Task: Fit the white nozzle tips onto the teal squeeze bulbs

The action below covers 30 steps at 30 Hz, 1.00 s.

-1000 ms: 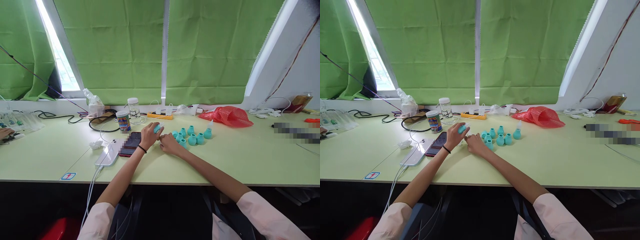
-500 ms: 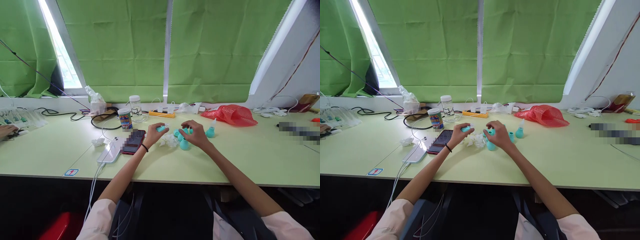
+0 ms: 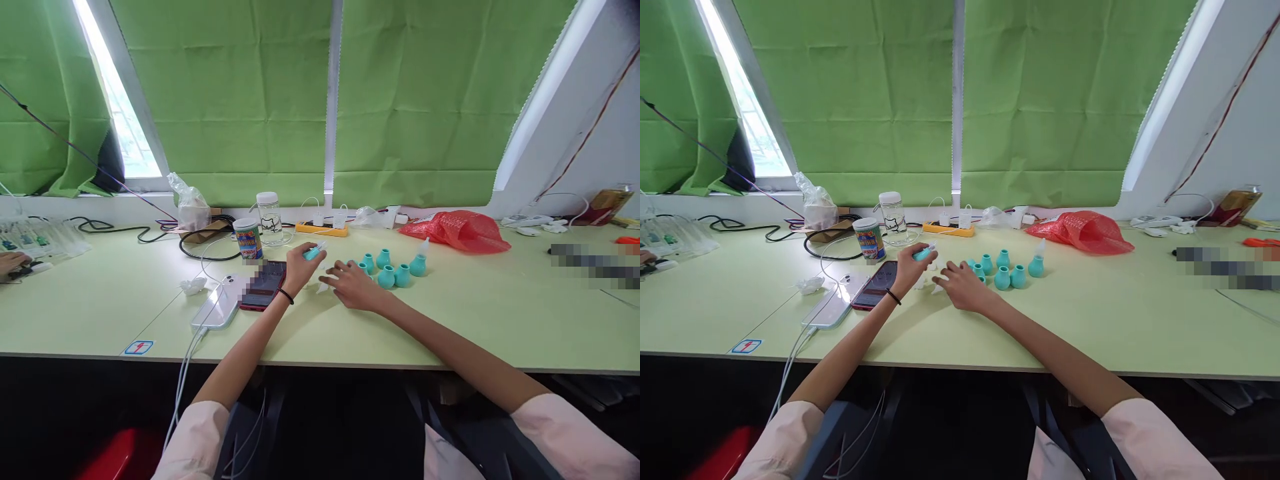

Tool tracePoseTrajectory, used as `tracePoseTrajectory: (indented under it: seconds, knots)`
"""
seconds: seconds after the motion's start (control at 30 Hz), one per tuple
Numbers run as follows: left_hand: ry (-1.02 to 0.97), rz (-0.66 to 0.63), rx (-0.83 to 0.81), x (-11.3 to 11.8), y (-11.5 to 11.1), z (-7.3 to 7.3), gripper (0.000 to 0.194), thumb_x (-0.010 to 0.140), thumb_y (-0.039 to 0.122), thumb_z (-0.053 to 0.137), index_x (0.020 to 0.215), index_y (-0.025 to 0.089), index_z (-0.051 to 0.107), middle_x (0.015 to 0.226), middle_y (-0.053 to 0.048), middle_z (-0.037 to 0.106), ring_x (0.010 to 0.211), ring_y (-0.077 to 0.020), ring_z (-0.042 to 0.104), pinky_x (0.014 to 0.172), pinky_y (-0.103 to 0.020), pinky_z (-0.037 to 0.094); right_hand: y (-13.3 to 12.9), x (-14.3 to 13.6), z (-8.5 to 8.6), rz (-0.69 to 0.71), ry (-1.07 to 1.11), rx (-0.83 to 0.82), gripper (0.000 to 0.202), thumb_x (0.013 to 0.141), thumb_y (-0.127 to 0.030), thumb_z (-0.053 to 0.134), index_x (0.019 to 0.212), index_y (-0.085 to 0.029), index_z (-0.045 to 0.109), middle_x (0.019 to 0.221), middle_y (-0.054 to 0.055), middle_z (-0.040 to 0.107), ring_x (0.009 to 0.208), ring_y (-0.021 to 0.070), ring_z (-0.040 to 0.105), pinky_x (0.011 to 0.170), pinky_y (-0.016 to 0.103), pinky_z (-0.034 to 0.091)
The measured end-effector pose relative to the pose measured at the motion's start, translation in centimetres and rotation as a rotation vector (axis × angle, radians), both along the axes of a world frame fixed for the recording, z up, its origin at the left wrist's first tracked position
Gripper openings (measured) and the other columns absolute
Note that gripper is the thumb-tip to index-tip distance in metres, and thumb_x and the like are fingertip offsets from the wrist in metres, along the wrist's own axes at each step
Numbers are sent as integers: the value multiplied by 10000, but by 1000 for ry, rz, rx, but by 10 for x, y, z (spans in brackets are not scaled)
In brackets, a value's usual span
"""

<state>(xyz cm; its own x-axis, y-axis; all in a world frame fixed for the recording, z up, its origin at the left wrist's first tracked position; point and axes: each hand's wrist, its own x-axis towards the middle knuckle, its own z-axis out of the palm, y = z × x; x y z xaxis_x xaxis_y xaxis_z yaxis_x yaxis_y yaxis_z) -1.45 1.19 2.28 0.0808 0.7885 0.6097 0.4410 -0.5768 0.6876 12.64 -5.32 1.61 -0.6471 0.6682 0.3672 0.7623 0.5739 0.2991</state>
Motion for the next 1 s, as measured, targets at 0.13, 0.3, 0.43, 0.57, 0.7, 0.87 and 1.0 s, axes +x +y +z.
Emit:
tracePoseTrajectory:
  seconds: [0.13,0.3,0.43,0.57,0.7,0.87,1.0]
  knots:
    - [2,-83,-24,1,-3,1,247,611,301,557,773,128,625,658,-20,622,612,-129,561,576,-218,434,18,-18,-15,1,24,-52,214,724,-128,478,851,-266,580,958,86,559,989,256,410,717,385,331]
    - [5,-180,-18,5,-6,-3,201,590,293,572,710,140,621,711,-14,616,655,-127,553,606,-220,432,22,-20,-21,-48,182,-121,222,740,-112,459,812,-283,581,949,71,569,946,237,459,779,397,344]
    - [-185,-326,-196,2,-6,-1,225,619,332,537,710,130,574,571,1,556,454,-82,474,455,-212,390,6,-5,-11,22,272,-144,185,782,-199,422,864,-285,564,949,57,575,956,221,461,783,378,376]
    - [-355,-696,-502,-2,-7,2,246,652,359,467,708,130,541,498,6,498,405,-78,439,398,-214,346,-6,14,0,135,798,3,147,760,-280,469,869,-233,557,882,52,579,821,184,520,723,352,433]
    - [-213,-895,-643,-1,-12,1,204,610,315,542,666,119,544,498,-5,513,407,-82,448,395,-216,334,-4,22,7,207,1484,-96,145,671,-307,582,777,-208,576,788,25,604,662,147,555,600,311,480]
    - [-140,-908,-575,2,-18,-1,234,624,334,588,640,103,552,516,-14,527,391,-67,438,379,-202,311,2,26,9,328,1686,-470,170,582,-277,665,705,-178,602,740,13,641,664,144,590,611,315,515]
    - [-154,-924,-583,1,-17,0,253,650,357,572,647,105,548,493,-6,512,368,-63,422,353,-194,292,4,28,6,318,1689,-486,171,579,-256,672,717,-175,612,754,7,646,663,135,596,609,305,528]
